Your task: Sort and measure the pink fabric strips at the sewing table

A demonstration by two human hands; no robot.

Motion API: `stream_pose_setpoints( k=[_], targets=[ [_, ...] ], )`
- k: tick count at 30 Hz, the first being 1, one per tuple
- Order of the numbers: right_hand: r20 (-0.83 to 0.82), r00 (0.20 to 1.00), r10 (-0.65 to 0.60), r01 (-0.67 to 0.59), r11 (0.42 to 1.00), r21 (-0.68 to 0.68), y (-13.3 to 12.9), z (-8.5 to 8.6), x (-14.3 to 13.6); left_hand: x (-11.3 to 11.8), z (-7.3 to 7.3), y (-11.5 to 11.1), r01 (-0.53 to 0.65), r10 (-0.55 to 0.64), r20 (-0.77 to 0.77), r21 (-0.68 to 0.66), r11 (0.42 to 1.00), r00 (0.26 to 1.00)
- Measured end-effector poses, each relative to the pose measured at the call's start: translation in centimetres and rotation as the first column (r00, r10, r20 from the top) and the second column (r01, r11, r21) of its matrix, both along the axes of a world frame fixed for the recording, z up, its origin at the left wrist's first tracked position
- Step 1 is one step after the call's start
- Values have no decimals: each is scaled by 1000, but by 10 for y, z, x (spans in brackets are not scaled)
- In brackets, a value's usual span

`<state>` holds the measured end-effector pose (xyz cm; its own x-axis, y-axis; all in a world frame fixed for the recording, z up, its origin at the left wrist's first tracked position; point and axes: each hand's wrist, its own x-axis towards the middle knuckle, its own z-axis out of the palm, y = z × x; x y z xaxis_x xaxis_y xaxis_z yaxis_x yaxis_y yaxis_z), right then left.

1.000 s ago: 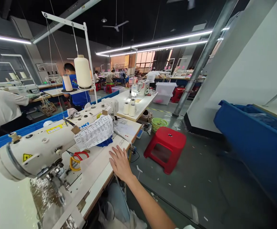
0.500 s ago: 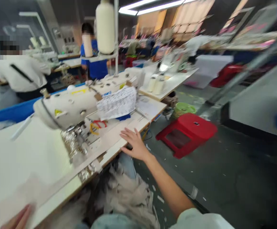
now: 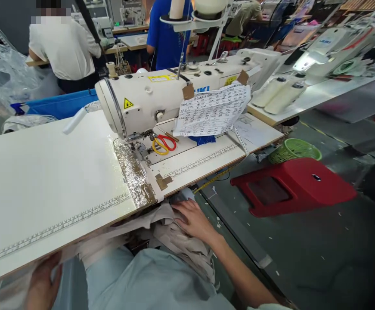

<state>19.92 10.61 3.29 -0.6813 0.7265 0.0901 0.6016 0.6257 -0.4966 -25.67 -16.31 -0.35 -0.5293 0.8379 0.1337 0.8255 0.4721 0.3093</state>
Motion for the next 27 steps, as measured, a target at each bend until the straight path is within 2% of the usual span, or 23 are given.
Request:
stream_pose_setpoints(
  k=[2,4,7,8,9,10,11,12,13,14,16,18,19,20,21,23,25,26,27],
  targets=[
    [133,987,-95,106,991,-80,-4,-17,3,7,-12,4,27,-27,38,-3,1000,999],
    [200,966,-162,182,980,-86,-6,-29,9,23,-12,12,-3,-1,84,47,999,996],
    [200,962,-188,208,975,-84,-9,-30,14,70,14,37,-149,120,272,89,985,955],
    [188,963,-191,210,974,-86,-11,-26,14,92,25,50,-169,128,375,80,982,918],
    [164,967,-195,211,974,-86,-13,-20,13,115,36,65,-130,81,509,62,990,857],
    [128,972,-197,209,974,-85,-16,-11,11,139,46,81,-80,28,653,50,996,757],
    [83,977,-197,204,975,-88,-20,-2,9,163,53,98,12,-17,798,12,1000,603],
    [33,981,-191,193,977,-93,-25,9,6,186,58,114,144,-36,917,-23,989,397],
    [-18,984,-176,173,980,-98,-31,20,3,208,60,130,238,-31,977,-20,971,211],
    [-57,987,-151,144,984,-102,-38,32,0,228,60,145,262,-12,998,-5,965,64],
    [-94,995,-32,24,996,-89,-50,54,-3,259,59,167,288,12,986,38,957,-168],
    [-131,988,84,-91,995,-46,-58,73,-3,280,60,180,227,5,983,38,973,-186],
    [-169,980,100,-103,995,-11,-59,80,-1,287,63,183,214,6,984,34,976,-181],
    [-216,972,90,-85,996,31,-58,86,0,291,69,184,242,5,984,39,969,-176],
    [-262,963,65,-49,997,67,-55,90,2,293,77,185,319,-12,983,71,945,-183],
    [-325,945,45,-24,997,67,-48,95,4,290,97,184,516,-110,977,191,835,-182],
    [-342,930,133,-167,983,-70,-40,98,7,278,121,182,656,-248,956,287,698,-154],
    [-358,917,177,-250,954,-167,-36,100,8,268,133,181,681,-296,947,298,669,-124],
    [-374,905,201,-310,915,-257,-32,103,10,255,145,179,687,-314,946,284,669,-85]
  ],
)
